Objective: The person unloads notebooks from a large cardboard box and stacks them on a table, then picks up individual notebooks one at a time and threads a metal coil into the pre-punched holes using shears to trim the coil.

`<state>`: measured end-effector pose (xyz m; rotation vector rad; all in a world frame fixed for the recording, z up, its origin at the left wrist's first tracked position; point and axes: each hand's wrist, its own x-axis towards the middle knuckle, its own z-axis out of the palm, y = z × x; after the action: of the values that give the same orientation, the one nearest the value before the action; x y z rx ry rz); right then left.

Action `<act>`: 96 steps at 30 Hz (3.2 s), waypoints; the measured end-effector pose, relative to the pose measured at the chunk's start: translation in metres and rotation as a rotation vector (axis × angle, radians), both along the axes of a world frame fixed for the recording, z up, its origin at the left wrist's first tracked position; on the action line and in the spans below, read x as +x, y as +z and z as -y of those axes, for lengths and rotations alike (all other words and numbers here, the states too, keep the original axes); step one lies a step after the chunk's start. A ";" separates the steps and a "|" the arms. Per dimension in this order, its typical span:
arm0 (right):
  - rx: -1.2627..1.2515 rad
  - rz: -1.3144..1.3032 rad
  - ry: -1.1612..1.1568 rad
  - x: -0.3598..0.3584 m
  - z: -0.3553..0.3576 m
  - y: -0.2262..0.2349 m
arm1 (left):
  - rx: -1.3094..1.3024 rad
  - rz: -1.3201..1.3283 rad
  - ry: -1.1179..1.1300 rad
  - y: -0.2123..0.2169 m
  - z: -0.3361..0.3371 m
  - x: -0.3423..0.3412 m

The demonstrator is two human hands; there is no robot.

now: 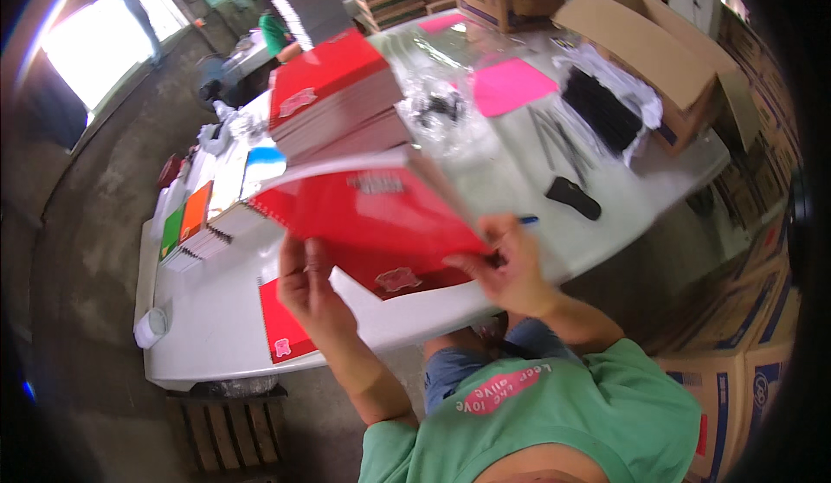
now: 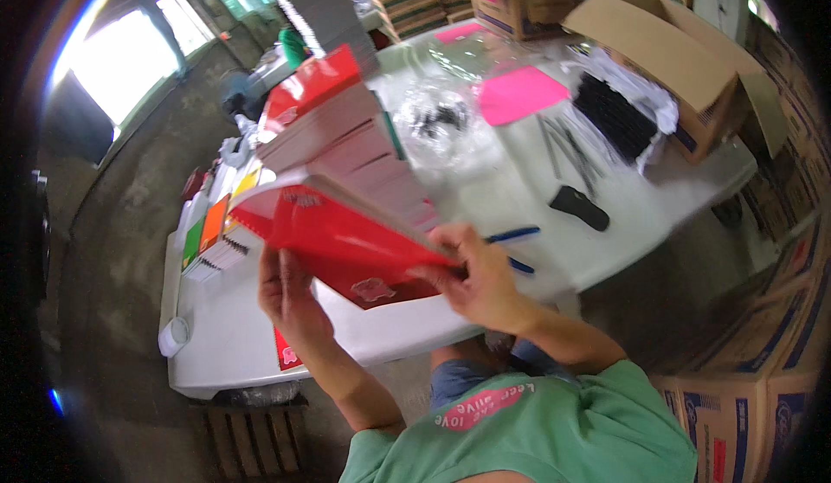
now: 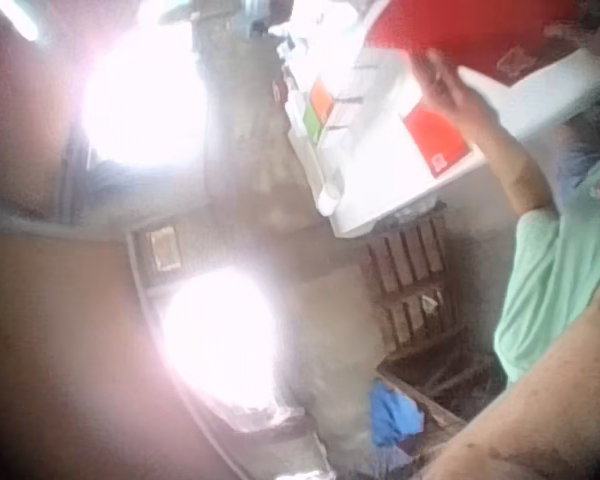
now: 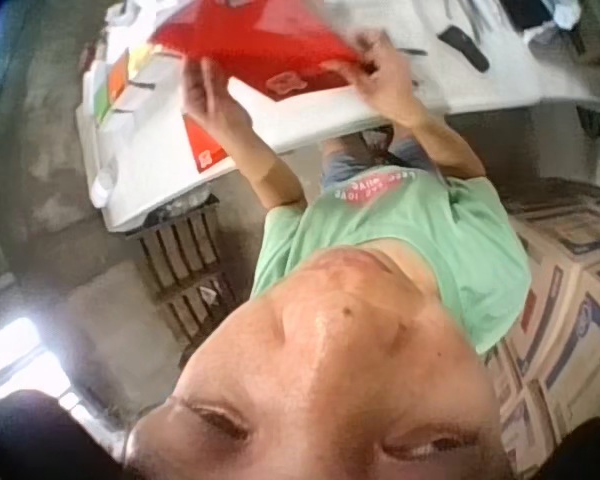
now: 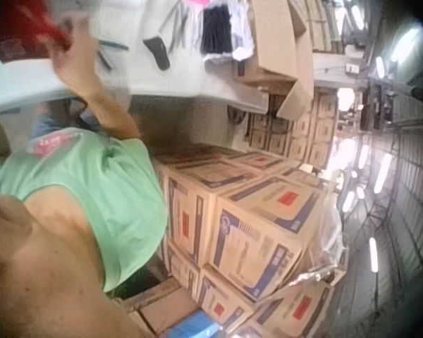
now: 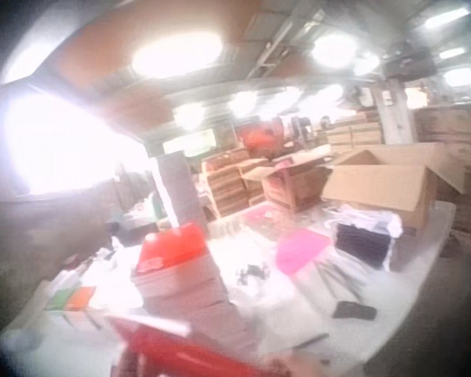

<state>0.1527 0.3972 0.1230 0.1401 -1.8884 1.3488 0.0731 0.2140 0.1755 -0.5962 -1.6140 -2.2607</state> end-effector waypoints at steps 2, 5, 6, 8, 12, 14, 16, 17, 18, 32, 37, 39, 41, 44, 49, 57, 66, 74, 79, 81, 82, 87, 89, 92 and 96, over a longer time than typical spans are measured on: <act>-0.076 0.085 0.242 0.009 -0.002 -0.016 | 0.004 0.016 -0.018 -0.013 0.009 0.000; 0.056 0.315 0.418 0.004 -0.047 -0.024 | -0.137 -0.060 0.115 -0.021 0.012 0.013; 0.035 0.350 0.352 -0.009 -0.074 -0.031 | -0.358 -0.066 0.152 -0.019 0.015 0.019; -0.094 0.368 0.187 -0.044 -0.128 -0.047 | -0.644 -0.259 0.238 -0.025 0.006 0.027; 0.379 0.617 -0.516 -0.121 -0.256 -0.102 | -1.235 -0.675 0.378 -0.061 -0.015 0.036; 0.437 0.726 -0.593 -0.151 -0.265 -0.119 | -1.330 -0.694 0.413 -0.089 -0.007 0.035; 0.488 0.793 -0.648 -0.167 -0.267 -0.130 | -1.305 -0.682 0.437 -0.098 0.000 0.037; 0.519 0.805 -0.660 -0.172 -0.269 -0.132 | -1.274 -0.679 0.455 -0.100 -0.003 0.038; 0.550 0.816 -0.677 -0.174 -0.275 -0.133 | -1.240 -0.679 0.470 -0.101 -0.008 0.037; -0.479 0.541 0.153 -0.046 -0.157 -0.004 | -1.162 -0.730 0.666 -0.114 -0.030 0.031; -0.466 0.559 0.331 0.023 -0.055 -0.043 | -1.138 -0.701 0.702 -0.118 -0.041 0.028; -0.392 0.606 0.375 0.037 -0.020 -0.045 | -1.139 -0.670 0.679 -0.116 -0.041 0.029; -0.356 0.567 0.451 0.039 -0.003 -0.049 | -1.163 -0.663 0.672 -0.114 -0.038 0.029; -0.378 0.642 0.494 0.036 -0.016 -0.045 | -1.192 -0.669 0.654 -0.114 -0.036 0.029; -0.430 0.497 0.535 0.028 -0.037 -0.032 | -1.096 -0.772 0.696 -0.121 -0.031 0.024; 0.202 0.415 0.314 0.017 -0.068 -0.029 | -1.090 -0.763 0.735 -0.126 -0.036 0.032; 0.411 0.447 0.360 -0.004 -0.068 -0.009 | -1.051 -0.740 0.687 -0.125 -0.038 0.030; 0.355 0.500 0.671 -0.011 -0.072 -0.014 | -1.022 -0.704 0.631 -0.124 -0.037 0.029; 0.123 0.850 0.777 -0.009 -0.072 -0.009 | -1.007 -0.687 0.614 -0.124 -0.037 0.028; 0.262 0.894 0.656 -0.008 -0.063 0.002 | -1.038 -0.705 0.679 -0.123 -0.039 0.032; 0.332 0.913 0.595 -0.007 -0.059 0.005 | -1.053 -0.714 0.711 -0.122 -0.039 0.033; 0.384 0.492 0.399 0.005 -0.060 -0.001 | -1.116 -0.546 0.755 -0.123 -0.035 0.036; 0.455 0.388 0.322 0.008 -0.061 -0.004 | -1.081 -0.564 0.733 -0.130 -0.033 0.036; 0.534 0.345 0.329 0.013 -0.066 -0.011 | -1.007 -0.625 0.713 -0.135 -0.036 0.035; 0.344 0.935 0.488 0.009 -0.069 0.005 | -0.981 -0.680 0.668 -0.139 -0.038 0.026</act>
<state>0.1621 0.4658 0.1277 0.1648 -3.0246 1.5312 0.0995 0.2525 0.0369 -0.7504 -2.0081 -0.6058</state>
